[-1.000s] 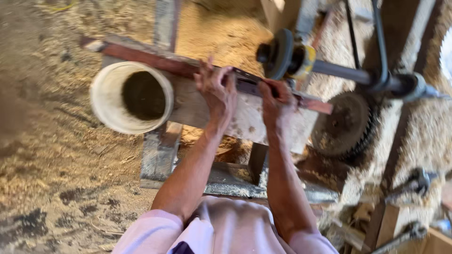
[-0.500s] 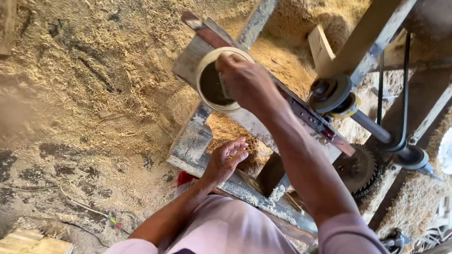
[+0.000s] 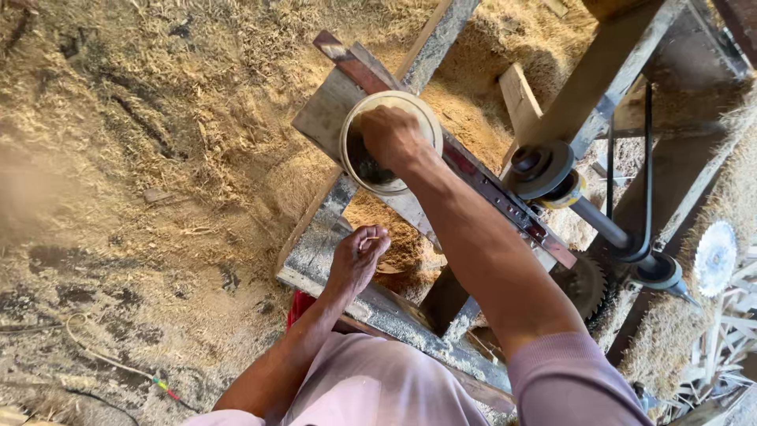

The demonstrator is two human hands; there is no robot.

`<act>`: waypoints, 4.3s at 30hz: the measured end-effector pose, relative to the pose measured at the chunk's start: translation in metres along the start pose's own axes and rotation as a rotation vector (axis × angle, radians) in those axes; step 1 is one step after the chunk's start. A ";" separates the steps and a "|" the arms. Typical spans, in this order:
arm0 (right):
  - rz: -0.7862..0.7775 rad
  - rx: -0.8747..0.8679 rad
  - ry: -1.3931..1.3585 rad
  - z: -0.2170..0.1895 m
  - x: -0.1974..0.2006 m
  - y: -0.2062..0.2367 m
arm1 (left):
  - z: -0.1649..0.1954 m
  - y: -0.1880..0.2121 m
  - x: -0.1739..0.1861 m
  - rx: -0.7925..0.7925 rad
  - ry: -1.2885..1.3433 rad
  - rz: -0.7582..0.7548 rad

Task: The person sharpens a small metal blade on a rotating grinding wheel, repeatedly dipping it into a bucket of liquid between passes. The person holds the blade with both hands and moves it back and forth against the wheel.

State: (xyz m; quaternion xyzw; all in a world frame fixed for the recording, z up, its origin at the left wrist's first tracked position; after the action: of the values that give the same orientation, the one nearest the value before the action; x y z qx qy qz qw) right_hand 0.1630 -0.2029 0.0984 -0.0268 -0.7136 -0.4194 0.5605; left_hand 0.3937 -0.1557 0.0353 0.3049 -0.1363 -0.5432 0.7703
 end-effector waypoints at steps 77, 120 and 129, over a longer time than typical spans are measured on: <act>1.207 -1.170 -1.079 0.268 -0.259 0.248 | 0.051 -0.126 -0.302 -0.732 -0.918 0.242; 1.164 -1.062 -1.169 0.257 -0.228 0.228 | 0.068 -0.154 -0.273 -0.580 -0.983 0.212; 1.141 -1.062 -1.162 0.252 -0.219 0.218 | 0.074 -0.158 -0.258 -0.577 -0.975 0.200</act>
State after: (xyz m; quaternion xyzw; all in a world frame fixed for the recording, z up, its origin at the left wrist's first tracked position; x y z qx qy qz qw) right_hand 0.1593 0.1911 0.0374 -0.8211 -0.4765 -0.2733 0.1547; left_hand 0.1380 0.0227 0.0263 -0.2174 -0.3502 -0.5607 0.7181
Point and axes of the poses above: each hand's wrist, its own y-axis away from the middle knuckle, its own x-axis out of the back of the hand, z = x × y, the point moved 3 cm from there along -y, towards the middle knuckle, and after that the axes turned 1 degree about z, right-handed, at the moved point
